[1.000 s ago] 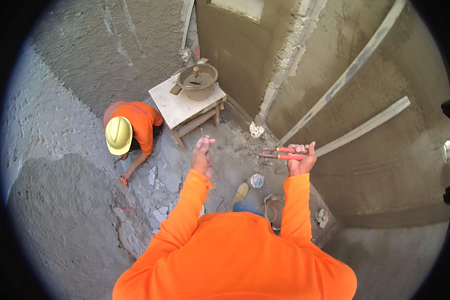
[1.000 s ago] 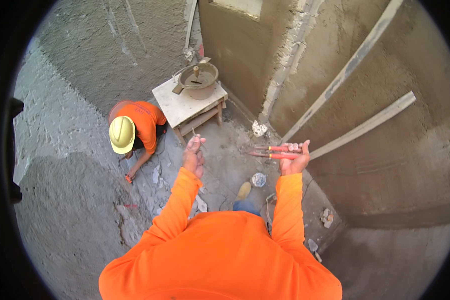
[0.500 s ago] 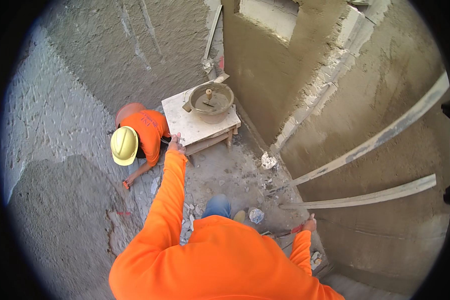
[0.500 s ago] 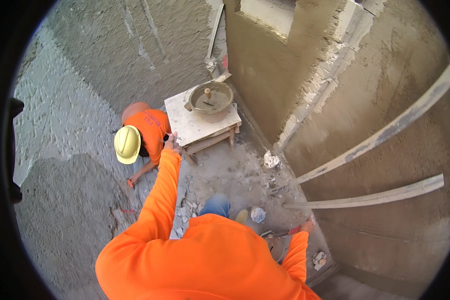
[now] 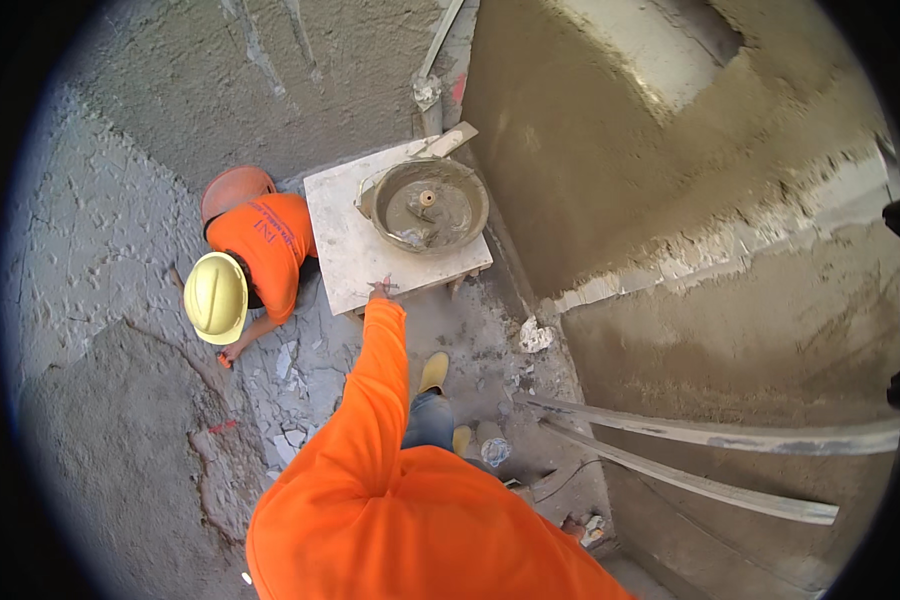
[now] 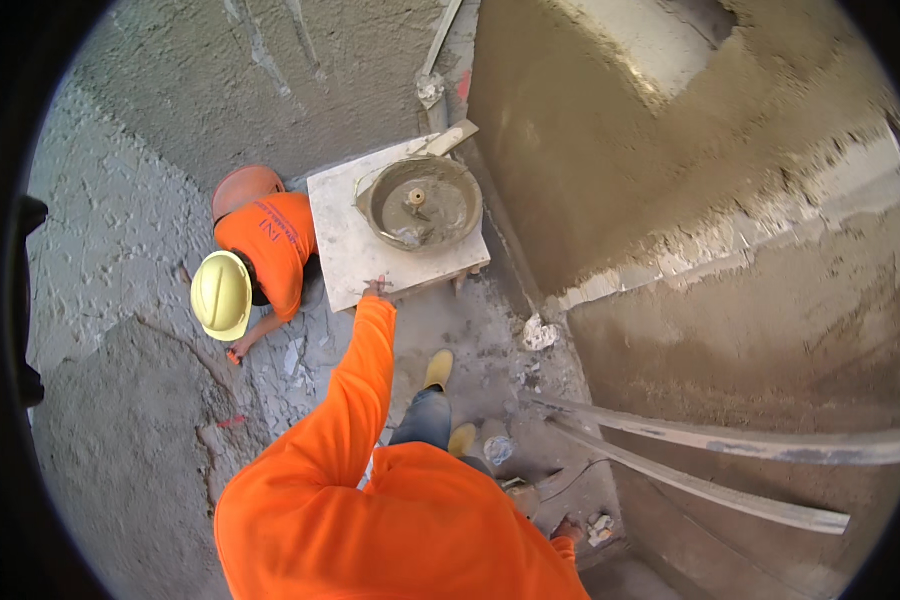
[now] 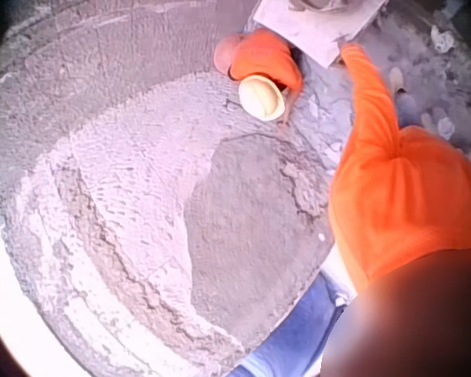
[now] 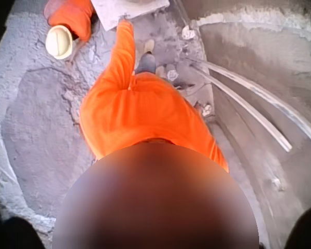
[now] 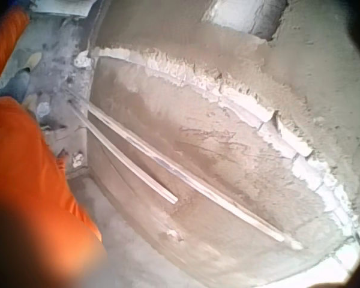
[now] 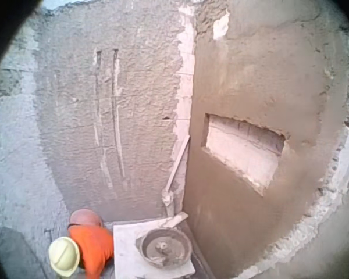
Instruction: The person walks through a construction site and then installs a long metal trim piece along a vertical wall edge. They repeatedly press and adjust the trim into place by hand, smoothing it along the wall surface.
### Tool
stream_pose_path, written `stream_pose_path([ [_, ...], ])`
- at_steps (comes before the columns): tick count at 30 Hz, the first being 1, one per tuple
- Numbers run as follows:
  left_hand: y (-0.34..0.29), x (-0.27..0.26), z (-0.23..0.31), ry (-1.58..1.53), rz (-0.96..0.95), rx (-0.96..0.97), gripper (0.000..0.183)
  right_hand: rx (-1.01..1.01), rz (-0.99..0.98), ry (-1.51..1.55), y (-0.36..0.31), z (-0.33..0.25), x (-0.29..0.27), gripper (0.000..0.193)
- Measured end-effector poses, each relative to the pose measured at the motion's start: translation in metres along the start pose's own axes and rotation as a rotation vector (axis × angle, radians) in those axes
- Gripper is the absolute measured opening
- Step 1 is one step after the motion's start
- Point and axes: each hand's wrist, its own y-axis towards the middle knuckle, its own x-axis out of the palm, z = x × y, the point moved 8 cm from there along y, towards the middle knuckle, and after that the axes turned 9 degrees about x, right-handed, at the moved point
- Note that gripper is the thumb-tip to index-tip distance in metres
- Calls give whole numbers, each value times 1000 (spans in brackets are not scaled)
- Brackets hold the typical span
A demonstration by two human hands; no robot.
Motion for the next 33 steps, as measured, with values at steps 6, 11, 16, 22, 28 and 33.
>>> stream_pose_path([
  [6,100,29,-5,-37,21,-14,39,86,-86,261,-52,-55,35,28],
  [11,109,20,1,188,249,27,41,-9,-153,371,-96,-106,50,36],
  [16,85,-11,21,459,469,205,49,-151,-190,326,-107,-131,74,33],
  [22,-19,-5,5,221,336,489,26,-611,-119,94,-166,-241,111,35],
  [28,-212,114,-101,627,-500,178,32,-864,-111,289,-317,-432,48,33],
  [33,-387,180,-155,932,-1034,-56,46,-798,-266,1268,-399,-509,-58,27],
])
